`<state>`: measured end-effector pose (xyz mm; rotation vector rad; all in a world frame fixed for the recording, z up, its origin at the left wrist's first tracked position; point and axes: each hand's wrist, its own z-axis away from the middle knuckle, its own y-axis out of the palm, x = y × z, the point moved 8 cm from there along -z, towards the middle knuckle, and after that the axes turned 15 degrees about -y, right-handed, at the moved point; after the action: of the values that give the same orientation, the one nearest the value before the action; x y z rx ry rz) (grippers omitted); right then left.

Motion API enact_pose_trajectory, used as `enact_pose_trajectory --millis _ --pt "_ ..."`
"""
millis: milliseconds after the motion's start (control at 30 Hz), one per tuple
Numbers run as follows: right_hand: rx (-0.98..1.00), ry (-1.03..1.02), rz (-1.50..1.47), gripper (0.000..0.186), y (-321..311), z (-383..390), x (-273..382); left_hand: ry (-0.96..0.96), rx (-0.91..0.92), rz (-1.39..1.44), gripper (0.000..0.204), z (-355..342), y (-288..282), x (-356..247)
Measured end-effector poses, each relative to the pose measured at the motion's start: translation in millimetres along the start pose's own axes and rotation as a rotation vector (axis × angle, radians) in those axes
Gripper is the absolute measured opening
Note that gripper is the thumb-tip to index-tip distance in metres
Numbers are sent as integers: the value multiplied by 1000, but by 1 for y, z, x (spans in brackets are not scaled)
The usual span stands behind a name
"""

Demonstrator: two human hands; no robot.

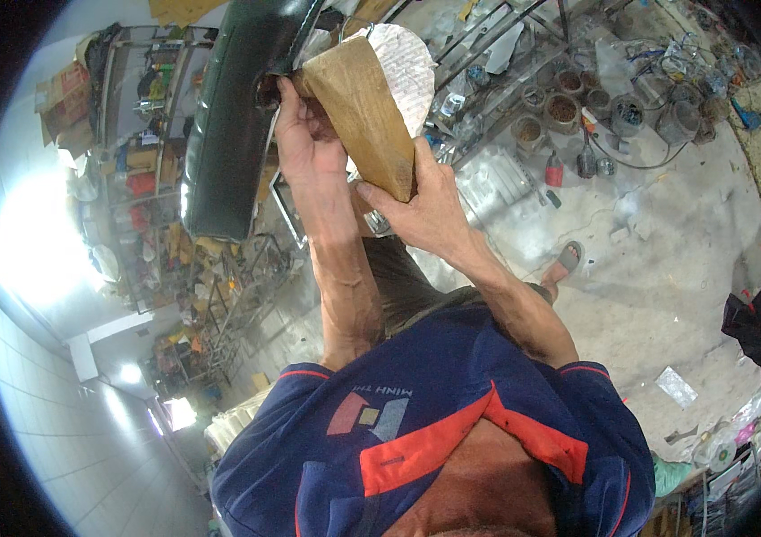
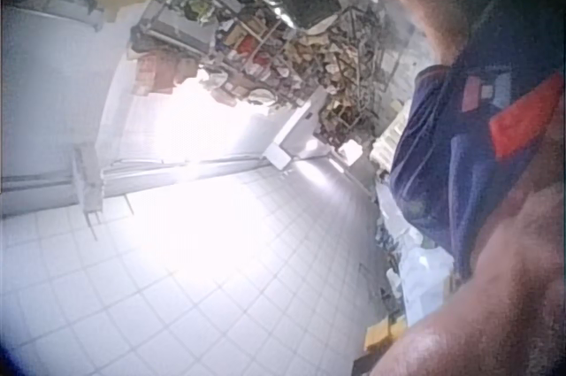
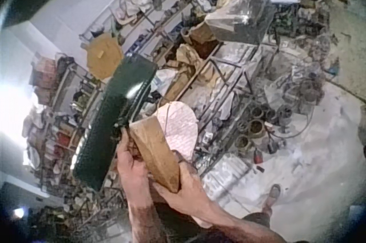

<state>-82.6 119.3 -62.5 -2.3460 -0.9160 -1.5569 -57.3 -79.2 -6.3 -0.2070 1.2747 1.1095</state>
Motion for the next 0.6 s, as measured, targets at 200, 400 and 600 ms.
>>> enact_pose_trajectory --millis 200,400,600 --pt "-93 -72 -8 52 -5 -1 19 -65 -51 153 33 4 5 0" --pt "-43 -10 -17 63 -9 -16 25 -92 -118 230 33 2 -1 -2" --pt "29 131 -33 61 -2 -28 19 -142 -33 219 34 -2 5 -5"
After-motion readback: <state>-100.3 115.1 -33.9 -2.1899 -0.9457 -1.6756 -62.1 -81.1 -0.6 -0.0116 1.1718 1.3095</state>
